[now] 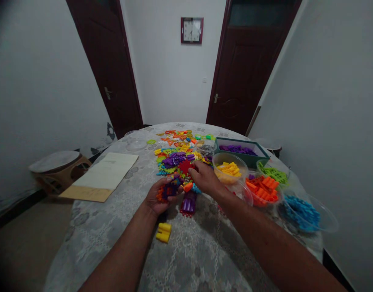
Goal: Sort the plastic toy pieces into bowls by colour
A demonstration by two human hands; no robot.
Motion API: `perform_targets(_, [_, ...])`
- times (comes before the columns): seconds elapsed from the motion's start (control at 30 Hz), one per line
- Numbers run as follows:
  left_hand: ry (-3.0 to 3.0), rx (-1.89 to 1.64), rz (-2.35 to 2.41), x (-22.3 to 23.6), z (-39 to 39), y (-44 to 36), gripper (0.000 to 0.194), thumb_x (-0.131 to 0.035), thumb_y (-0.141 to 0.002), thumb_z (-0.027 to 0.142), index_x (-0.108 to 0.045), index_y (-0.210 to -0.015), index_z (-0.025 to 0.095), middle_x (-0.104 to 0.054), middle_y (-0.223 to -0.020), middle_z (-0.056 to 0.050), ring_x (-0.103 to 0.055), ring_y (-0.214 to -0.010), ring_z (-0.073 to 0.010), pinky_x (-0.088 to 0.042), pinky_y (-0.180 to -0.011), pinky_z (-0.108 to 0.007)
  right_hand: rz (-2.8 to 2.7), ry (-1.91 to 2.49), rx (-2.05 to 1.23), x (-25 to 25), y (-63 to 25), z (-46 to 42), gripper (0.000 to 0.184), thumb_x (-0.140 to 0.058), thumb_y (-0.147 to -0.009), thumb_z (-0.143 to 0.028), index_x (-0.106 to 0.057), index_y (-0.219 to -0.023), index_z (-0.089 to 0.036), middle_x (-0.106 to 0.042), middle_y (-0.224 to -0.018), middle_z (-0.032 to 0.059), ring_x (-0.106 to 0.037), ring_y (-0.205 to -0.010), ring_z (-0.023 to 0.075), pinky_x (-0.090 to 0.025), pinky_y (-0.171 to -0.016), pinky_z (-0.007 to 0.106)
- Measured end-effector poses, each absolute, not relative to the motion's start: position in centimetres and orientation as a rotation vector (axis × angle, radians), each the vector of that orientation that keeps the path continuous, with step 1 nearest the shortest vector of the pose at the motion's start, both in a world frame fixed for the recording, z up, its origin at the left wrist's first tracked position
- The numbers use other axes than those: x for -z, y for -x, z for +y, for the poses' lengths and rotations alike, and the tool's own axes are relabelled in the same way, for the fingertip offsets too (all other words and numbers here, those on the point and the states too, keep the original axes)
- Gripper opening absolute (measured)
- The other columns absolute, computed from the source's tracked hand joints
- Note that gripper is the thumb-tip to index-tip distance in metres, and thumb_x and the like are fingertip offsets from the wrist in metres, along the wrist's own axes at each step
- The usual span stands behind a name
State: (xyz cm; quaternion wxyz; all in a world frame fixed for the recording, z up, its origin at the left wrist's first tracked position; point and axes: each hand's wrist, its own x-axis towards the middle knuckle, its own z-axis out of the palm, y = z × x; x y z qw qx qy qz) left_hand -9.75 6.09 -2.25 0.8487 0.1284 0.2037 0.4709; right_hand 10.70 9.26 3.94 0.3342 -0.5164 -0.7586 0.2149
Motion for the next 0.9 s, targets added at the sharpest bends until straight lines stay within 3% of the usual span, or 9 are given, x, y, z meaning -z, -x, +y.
perform_targets(0.17, [-0.305,-1.004,0.420,2.3,6.2,9.6,0.030,-0.070,-0.082,0.014,-0.068,-0.112,0.016,-0.073,-0.099,-0.012,-0.073,-0.072,-0.0217,-0.039,-0.040,-0.016,-1.900,1.381,-0.635,-6.1,-13.9,7.5,0.024,-0.044,-0.100,-0.044,-0.054,-0.091,-0.024,-0.062,-0.078,-0.0023,-0.054,-0.065,0.0146,-0.038,-0.060,0.027])
perform_targets(0.43, [-0.331,-1.035,0.469,2.0,6.3,9.3,0.026,-0.068,-0.083,0.014,-0.069,-0.109,0.015,-0.074,-0.101,-0.014,-0.073,-0.075,-0.0215,-0.039,-0.040,-0.016,-2.269,1.559,-0.471,-9.9,-22.7,5.1,0.032,-0.051,-0.095,-0.046,-0.067,-0.078,-0.024,-0.066,-0.071,0.0019,-0.057,-0.062,0.0170,-0.040,-0.059,0.029])
perform_targets(0.53, [-0.331,-1.032,0.474,2.1,6.4,9.3,0.028,-0.068,-0.082,0.014,-0.069,-0.110,0.015,-0.074,-0.102,-0.014,-0.074,-0.075,-0.0214,-0.040,-0.040,-0.016,-2.281,1.636,-0.475,-8.5,-25.0,5.1,0.029,-0.056,-0.092,-0.046,-0.074,-0.082,-0.025,-0.075,-0.083,0.0054,-0.065,-0.074,0.0212,-0.048,-0.068,0.031])
perform_targets(0.7, [-0.332,-1.037,0.479,2.4,6.6,9.3,0.030,-0.067,-0.082,0.013,-0.069,-0.112,0.015,-0.074,-0.101,-0.014,-0.074,-0.076,-0.0225,-0.040,-0.040,-0.017,-2.065,1.689,-0.382,-5.6,-26.8,5.1,0.035,-0.055,-0.091,-0.037,-0.075,-0.117,-0.024,-0.076,-0.118,0.0084,-0.069,-0.108,0.0281,-0.052,-0.095,0.039])
perform_targets(0.9, [-0.287,-1.047,0.489,2.3,6.7,9.4,0.027,-0.067,-0.083,0.014,-0.068,-0.110,0.017,-0.074,-0.098,-0.012,-0.073,-0.072,-0.0212,-0.039,-0.040,-0.016,-2.088,1.574,-0.622,-4.3,-25.4,3.9,0.038,-0.050,-0.090,-0.032,-0.075,-0.118,-0.024,-0.077,-0.114,0.0074,-0.071,-0.104,0.0268,-0.055,-0.094,0.040])
